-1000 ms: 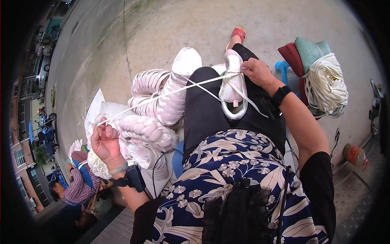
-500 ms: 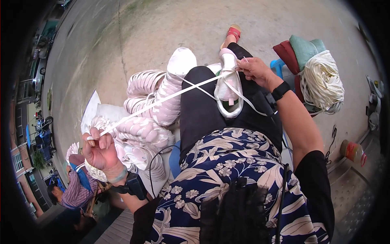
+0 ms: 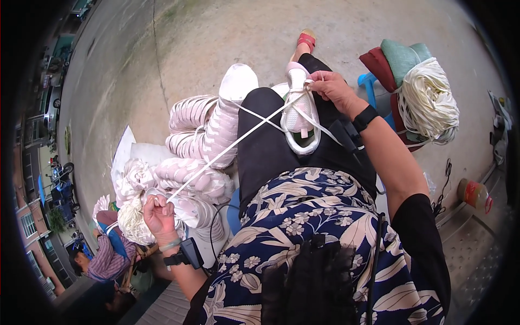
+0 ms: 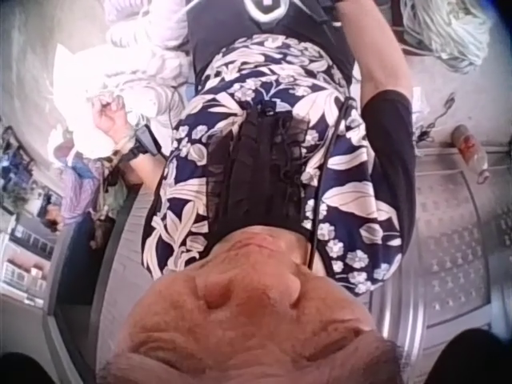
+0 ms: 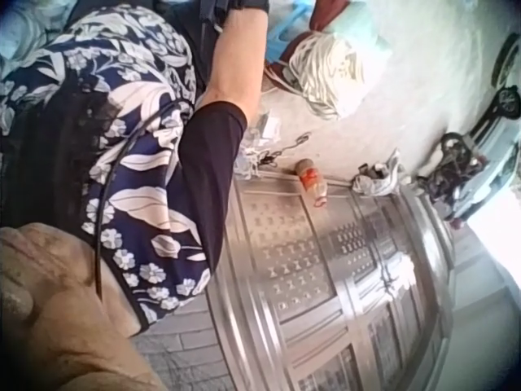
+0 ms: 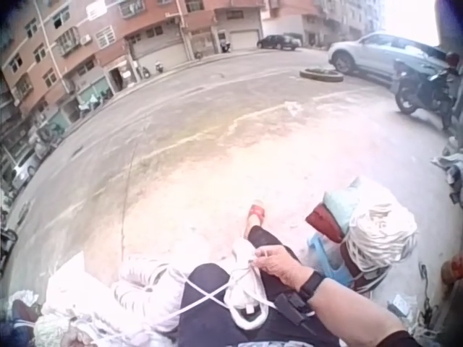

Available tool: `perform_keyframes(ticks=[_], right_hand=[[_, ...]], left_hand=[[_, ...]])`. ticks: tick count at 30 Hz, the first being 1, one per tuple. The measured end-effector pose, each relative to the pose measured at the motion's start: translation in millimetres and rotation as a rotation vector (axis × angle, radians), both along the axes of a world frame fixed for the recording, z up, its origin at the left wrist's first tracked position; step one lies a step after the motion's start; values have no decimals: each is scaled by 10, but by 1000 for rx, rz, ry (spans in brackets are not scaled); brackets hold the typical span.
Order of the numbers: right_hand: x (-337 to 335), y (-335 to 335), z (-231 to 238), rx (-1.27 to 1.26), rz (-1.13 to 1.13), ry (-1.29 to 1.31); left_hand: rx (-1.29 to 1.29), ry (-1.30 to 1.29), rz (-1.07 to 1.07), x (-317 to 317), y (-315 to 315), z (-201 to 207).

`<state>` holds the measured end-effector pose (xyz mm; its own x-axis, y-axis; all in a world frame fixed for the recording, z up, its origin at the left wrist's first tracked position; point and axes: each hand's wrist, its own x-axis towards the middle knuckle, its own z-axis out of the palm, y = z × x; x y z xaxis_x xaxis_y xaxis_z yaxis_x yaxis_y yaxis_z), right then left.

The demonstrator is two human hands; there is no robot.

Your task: The recorder is threading laces through a large stack of white sneakers while sitting outdoors.

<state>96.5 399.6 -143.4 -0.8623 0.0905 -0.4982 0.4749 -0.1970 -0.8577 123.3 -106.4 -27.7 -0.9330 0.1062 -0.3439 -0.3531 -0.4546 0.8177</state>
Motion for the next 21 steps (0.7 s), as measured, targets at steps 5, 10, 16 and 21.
perform_keyframes(ticks=[5,10,16,21], right_hand=[[-55,-78,-320,681,-143,242],[-62,-91,-390,720,-230,203],[-8,-111,-127,-15,-357,110],[36,-14,-24,-162,-117,-33]], left_hand=[[-5,-7,6,-38,-6,-21],[-10,-32,-21,-19,22,-32],[-21,-74,-6,13,-32,-118],[-35,-108,4,-15,-12,-160]])
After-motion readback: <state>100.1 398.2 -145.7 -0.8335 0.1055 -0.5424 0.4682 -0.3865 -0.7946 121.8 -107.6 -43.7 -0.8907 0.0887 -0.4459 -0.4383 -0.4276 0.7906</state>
